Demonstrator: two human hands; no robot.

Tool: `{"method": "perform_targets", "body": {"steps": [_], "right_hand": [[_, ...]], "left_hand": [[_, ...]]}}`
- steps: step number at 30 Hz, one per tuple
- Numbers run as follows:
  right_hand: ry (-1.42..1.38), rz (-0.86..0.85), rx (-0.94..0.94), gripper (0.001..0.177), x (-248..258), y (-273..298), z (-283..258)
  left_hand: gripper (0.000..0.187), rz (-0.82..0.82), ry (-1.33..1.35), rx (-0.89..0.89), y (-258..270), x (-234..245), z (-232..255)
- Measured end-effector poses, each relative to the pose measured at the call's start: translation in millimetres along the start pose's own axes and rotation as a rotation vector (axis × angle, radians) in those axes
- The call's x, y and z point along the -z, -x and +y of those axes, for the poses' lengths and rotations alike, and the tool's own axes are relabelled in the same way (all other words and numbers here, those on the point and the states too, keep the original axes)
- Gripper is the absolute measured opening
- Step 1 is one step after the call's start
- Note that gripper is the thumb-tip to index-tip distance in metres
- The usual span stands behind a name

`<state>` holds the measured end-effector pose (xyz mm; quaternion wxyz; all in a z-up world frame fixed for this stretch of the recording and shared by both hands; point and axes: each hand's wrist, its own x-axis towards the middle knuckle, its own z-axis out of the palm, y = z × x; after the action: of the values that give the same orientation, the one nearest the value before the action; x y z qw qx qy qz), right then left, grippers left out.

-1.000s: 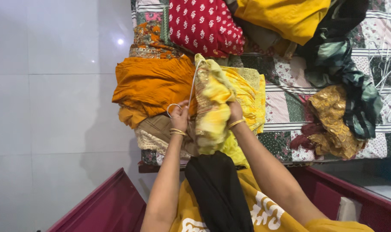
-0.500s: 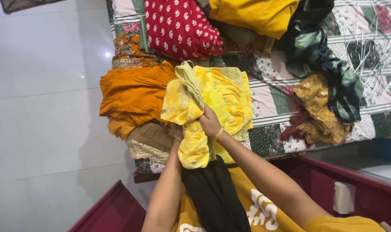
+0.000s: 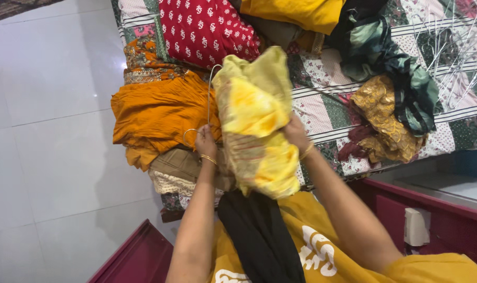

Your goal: The person places several garments onto metal hangers and hangs them in a wardrobe. They handle a yellow patterned top, an orange top, and an orange floral top, adjusting each on the hanger before placing it on a rack.

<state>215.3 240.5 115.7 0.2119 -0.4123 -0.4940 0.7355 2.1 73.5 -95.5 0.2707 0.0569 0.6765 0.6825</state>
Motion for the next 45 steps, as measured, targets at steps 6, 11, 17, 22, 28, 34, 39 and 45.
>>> {"method": "perform_targets", "body": {"steps": [6, 11, 17, 22, 28, 34, 39, 45], "right_hand": [[0.186, 0.478, -0.363, 0.025, 118, -26, 58], [0.597, 0.590, -0.301, 0.034, 130, -6, 115], [0.738, 0.375, 0.102, 0.043, 54, -34, 114], [0.963, 0.282, 0.495, 0.059, -6, -71, 56], [1.124, 0.398, 0.687, 0.064, -3, -80, 10], [0.773, 0.412, 0.318, 0.048, 27, -42, -14], [0.768, 0.584, 0.517, 0.040, 25, -15, -62], [0.899, 0.425, 0.965, 0.025, -22, 59, -122]], "left_hand": [[0.030, -0.077, -0.054, -0.100, 16, -3, 15], [0.028, -0.174, -0.208, 0.011, 24, 4, 29], [0.028, -0.360, -0.281, 0.196, 47, -3, 76], [0.029, -0.409, -0.356, -0.001, 88, -28, 140], [0.025, -0.521, -0.370, -0.114, 121, -58, 226], [0.022, -0.779, -0.173, 0.027, 127, -74, 301], [0.032, -0.950, 0.019, 0.335, 127, -72, 347], [0.031, -1.004, -0.086, 0.152, 111, -92, 372]]}}
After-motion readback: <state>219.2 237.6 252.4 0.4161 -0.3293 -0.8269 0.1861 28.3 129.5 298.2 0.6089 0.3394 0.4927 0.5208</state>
